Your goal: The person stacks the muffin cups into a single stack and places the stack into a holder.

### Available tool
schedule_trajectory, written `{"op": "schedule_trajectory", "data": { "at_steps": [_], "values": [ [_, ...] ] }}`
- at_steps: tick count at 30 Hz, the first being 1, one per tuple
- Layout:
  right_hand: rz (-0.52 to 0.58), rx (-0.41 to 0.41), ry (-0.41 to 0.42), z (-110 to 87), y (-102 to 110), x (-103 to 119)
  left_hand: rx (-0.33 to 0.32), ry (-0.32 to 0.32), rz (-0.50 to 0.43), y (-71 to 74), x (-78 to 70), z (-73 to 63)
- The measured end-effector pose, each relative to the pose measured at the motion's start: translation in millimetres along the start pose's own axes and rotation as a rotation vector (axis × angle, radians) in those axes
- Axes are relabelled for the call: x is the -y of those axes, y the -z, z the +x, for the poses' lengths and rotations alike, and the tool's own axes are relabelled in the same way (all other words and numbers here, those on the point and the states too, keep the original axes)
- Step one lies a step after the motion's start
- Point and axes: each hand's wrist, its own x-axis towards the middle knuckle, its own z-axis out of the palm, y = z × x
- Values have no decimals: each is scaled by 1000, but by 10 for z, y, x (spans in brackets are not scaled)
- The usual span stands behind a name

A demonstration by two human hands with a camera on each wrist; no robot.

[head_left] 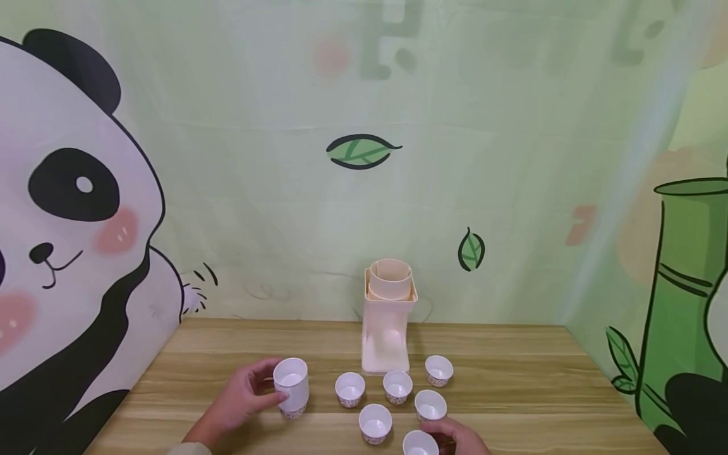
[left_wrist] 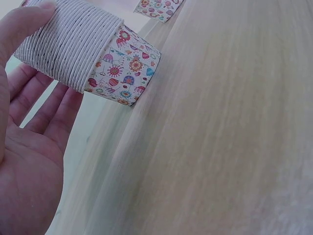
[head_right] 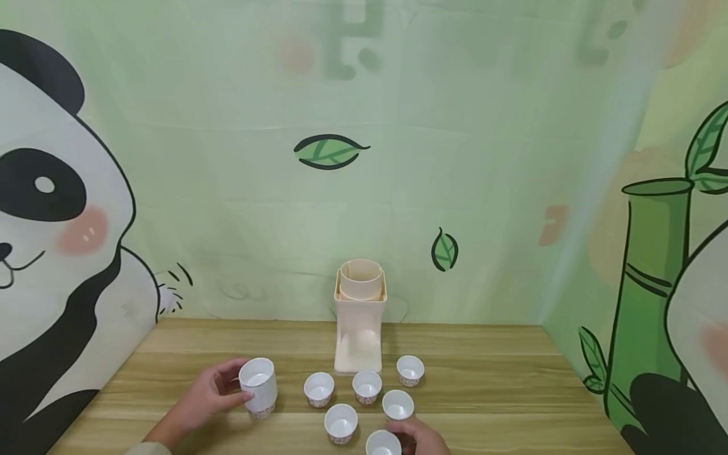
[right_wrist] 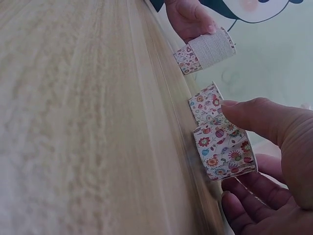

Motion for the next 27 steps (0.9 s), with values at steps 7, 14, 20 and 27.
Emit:
{"op": "schedule_trajectory", "data": {
  "at_steps": [7, 14, 20, 27],
  "values": [
    [-12, 18, 24, 33, 6, -23, -1, 20, 8, -5, -6, 10],
    [29, 56, 40, 32, -15, -29, -5, 33, 15, -15, -24, -2],
    [8, 53, 68, 52, -65, 86, -7, 32, 10, -20, -30, -10],
    [6, 49, 204, 86, -117, 287, -8, 11, 7, -17, -10, -5]
  ]
}}
